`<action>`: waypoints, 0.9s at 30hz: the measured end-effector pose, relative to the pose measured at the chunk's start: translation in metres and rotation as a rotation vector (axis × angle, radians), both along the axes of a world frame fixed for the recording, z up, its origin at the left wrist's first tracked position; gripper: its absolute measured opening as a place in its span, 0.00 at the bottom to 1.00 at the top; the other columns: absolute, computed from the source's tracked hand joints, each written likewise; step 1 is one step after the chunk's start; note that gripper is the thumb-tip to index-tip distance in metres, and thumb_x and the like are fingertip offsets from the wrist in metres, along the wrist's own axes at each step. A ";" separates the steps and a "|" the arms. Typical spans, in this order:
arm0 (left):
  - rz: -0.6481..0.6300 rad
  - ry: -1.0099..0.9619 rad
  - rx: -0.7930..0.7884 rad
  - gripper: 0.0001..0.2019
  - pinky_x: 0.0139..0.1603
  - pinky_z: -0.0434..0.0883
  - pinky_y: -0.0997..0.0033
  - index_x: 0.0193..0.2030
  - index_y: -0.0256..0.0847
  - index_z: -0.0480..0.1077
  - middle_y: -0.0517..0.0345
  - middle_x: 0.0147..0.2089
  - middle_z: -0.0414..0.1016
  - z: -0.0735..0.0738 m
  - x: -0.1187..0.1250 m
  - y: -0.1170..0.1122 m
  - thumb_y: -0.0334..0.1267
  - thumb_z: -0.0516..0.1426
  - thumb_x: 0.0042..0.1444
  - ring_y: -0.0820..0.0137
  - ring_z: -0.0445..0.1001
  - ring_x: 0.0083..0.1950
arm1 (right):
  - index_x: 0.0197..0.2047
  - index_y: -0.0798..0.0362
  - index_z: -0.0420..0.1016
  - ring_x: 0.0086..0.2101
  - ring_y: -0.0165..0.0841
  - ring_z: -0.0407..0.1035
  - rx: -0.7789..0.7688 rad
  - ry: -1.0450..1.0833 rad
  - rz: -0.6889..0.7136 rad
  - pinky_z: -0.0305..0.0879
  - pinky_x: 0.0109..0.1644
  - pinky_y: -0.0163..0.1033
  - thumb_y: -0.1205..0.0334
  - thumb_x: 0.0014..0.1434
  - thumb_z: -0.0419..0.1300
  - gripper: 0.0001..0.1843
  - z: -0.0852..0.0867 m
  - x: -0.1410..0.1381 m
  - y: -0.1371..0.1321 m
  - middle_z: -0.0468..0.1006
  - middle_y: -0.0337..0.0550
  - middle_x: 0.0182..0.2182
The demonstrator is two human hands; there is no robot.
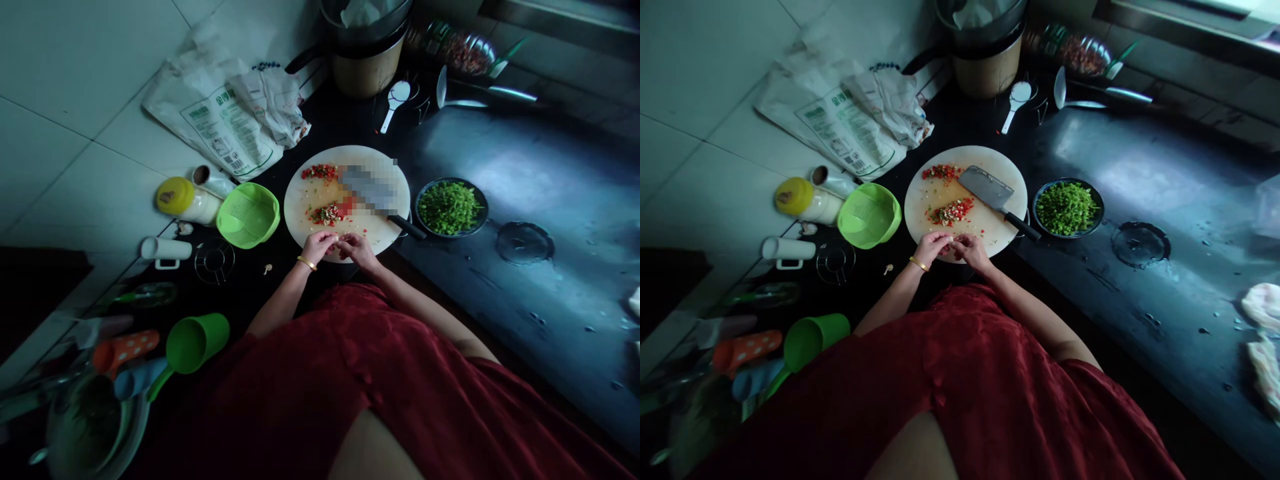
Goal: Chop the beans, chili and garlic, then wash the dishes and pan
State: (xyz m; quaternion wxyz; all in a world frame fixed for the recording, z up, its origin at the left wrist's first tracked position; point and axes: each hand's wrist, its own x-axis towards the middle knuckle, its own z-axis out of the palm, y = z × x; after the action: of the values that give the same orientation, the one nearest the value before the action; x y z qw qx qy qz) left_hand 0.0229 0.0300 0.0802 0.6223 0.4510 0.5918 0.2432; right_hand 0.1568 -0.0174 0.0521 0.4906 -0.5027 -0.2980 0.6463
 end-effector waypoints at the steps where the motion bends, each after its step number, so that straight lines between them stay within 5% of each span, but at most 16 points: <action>1: -0.012 0.011 0.009 0.06 0.23 0.66 0.81 0.33 0.34 0.73 0.62 0.23 0.72 0.001 0.001 0.000 0.35 0.62 0.50 0.79 0.68 0.23 | 0.28 0.54 0.69 0.17 0.27 0.64 0.007 -0.035 -0.005 0.63 0.23 0.34 0.44 0.42 0.67 0.22 -0.001 -0.001 0.001 0.70 0.35 0.15; 12: 0.075 -0.189 -0.143 0.10 0.24 0.66 0.81 0.37 0.34 0.73 0.60 0.26 0.73 -0.005 -0.003 -0.004 0.37 0.62 0.50 0.79 0.70 0.25 | 0.25 0.52 0.64 0.15 0.24 0.58 -0.010 0.003 -0.111 0.59 0.18 0.32 0.44 0.47 0.63 0.20 -0.003 0.002 -0.002 0.65 0.32 0.13; 17: 0.069 0.153 0.117 0.04 0.25 0.64 0.80 0.35 0.36 0.74 0.63 0.22 0.70 -0.021 -0.023 0.016 0.32 0.59 0.51 0.78 0.67 0.23 | 0.25 0.53 0.65 0.17 0.24 0.61 -0.089 0.033 -0.157 0.63 0.20 0.32 0.50 0.46 0.65 0.16 -0.005 0.019 -0.014 0.69 0.34 0.16; 23: -0.200 0.531 0.558 0.06 0.44 0.67 0.69 0.35 0.40 0.75 0.55 0.34 0.73 -0.028 -0.020 0.024 0.29 0.59 0.50 0.69 0.71 0.37 | 0.25 0.52 0.60 0.21 0.25 0.66 -0.187 0.104 -0.225 0.63 0.19 0.30 0.57 0.42 0.67 0.18 -0.006 0.026 -0.020 0.78 0.41 0.29; 27: -0.488 0.688 0.708 0.08 0.51 0.64 0.63 0.38 0.40 0.75 0.49 0.40 0.70 -0.025 0.001 0.009 0.36 0.62 0.50 0.61 0.68 0.46 | 0.29 0.52 0.62 0.19 0.24 0.65 -0.214 0.092 -0.216 0.64 0.20 0.30 0.60 0.45 0.65 0.14 -0.006 0.023 -0.019 0.75 0.37 0.25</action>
State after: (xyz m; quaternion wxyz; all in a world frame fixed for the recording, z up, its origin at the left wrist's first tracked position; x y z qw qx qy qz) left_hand 0.0236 0.0386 0.0551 0.2419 0.8104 0.5212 0.1146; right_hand 0.1798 -0.0367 0.0461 0.5142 -0.5511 -0.1489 0.6401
